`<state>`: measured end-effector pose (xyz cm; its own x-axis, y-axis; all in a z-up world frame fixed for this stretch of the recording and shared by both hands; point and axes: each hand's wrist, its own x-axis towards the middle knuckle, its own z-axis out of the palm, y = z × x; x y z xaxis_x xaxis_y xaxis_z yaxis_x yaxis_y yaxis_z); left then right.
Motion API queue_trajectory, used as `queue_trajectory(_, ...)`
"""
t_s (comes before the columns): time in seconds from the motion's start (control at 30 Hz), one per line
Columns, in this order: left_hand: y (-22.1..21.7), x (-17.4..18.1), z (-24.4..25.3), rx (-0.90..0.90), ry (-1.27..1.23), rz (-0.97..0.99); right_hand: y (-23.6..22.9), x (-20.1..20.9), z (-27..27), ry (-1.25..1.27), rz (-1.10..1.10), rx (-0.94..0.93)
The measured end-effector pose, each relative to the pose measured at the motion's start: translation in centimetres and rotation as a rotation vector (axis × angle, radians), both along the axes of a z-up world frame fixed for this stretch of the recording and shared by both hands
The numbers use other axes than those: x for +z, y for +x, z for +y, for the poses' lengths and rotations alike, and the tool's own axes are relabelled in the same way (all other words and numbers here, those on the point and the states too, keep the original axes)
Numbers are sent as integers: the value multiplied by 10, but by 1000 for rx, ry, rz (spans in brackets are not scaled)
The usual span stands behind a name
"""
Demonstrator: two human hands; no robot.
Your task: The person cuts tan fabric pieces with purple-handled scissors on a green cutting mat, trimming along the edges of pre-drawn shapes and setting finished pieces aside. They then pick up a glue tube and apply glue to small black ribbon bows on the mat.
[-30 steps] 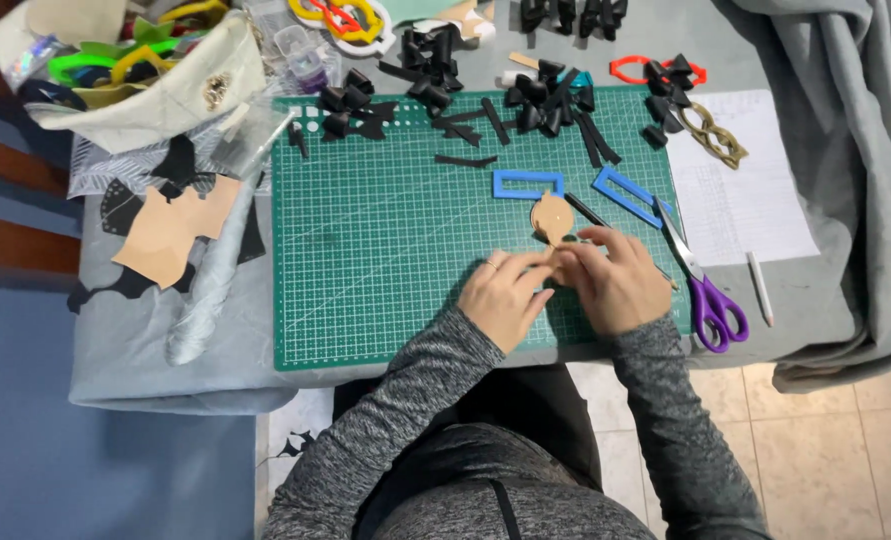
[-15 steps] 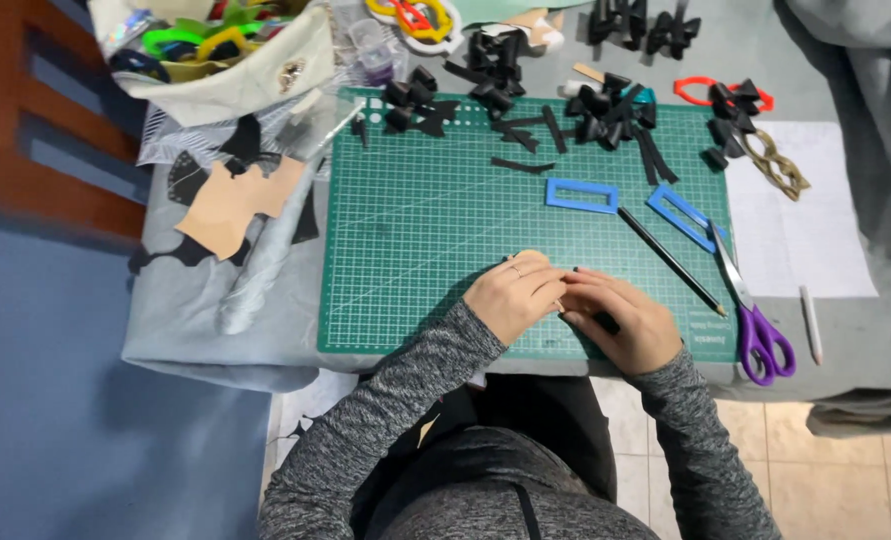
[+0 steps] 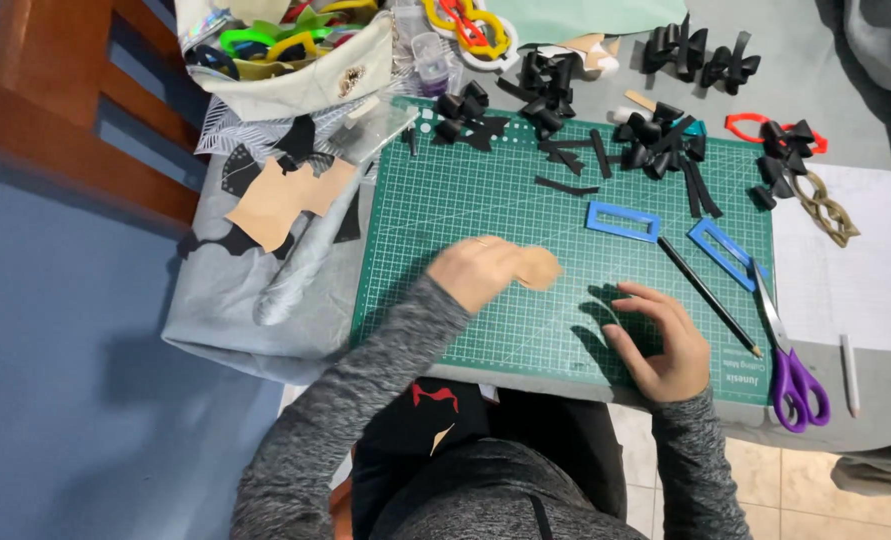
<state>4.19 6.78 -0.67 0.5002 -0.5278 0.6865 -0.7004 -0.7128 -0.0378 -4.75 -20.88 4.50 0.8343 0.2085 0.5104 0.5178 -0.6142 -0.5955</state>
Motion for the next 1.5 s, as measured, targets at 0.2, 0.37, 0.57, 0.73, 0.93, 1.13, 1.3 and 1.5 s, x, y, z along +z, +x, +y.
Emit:
queue_trajectory(0.2,36,2,103,259,166,2,0,4,6,15,12,-50)
queue_trajectory(0.37,48,26,133,294,216,49,1,3,8,2,31,-62)
queue_trajectory(0.57,55,39,114,270,183,176,1,3,9,-27,8,-78)
queue_trajectory(0.73,111,46,50,229,200,609,1,0,9,-26,-38,-59)
queue_trajectory(0.93,201,12,13,381,204,716,1,5,10,-2,-44,-45)
queue_trajectory(1.13,206,66,11,487,416,1023,-5,22,15,-47,135,-46)
queue_trajectory(1.3,213,6,26,242,274,789,2,10,6,23,25,29)
queue_trajectory(1.5,146,-1,12,220,272,699,0,13,7,22,26,27)
